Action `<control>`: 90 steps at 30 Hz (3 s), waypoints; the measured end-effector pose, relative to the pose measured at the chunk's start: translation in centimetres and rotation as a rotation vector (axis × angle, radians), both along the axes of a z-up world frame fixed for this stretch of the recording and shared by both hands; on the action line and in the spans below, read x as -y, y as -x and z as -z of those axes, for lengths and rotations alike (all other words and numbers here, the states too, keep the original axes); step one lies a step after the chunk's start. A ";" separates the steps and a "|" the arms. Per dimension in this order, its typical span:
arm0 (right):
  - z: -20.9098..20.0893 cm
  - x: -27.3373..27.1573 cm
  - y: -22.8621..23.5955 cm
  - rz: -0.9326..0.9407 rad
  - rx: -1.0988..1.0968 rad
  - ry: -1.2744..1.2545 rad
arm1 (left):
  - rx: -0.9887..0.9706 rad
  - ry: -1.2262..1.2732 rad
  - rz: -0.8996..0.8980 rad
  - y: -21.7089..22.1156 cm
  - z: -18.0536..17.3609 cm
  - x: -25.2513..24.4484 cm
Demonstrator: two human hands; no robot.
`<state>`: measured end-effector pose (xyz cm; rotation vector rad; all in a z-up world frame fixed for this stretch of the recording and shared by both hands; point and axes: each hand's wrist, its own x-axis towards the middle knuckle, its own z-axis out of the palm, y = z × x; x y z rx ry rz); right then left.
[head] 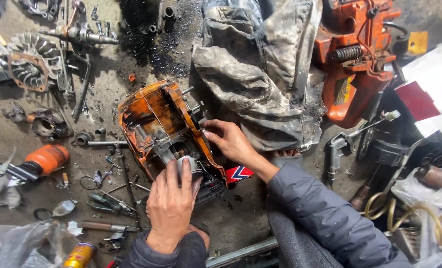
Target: The person disassembles and reassembles a chainsaw engine, using various tools to remove and install components. They handle the engine parts carefully, ensuring proper alignment and fit.
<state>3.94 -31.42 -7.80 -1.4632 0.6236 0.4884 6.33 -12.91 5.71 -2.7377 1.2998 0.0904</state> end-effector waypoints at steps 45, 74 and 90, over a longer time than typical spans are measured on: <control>5.1 -0.2 -0.7 -0.650 0.777 0.279 | -0.692 0.643 -0.427 -5.1 10.5 -13.3; 15.6 0.9 2.5 -0.324 0.404 -0.104 | -0.783 0.606 -0.246 -7.7 14.6 -15.3; 12.7 -1.5 3.5 -0.197 0.394 0.022 | -1.001 1.048 -1.084 -3.4 12.9 -12.4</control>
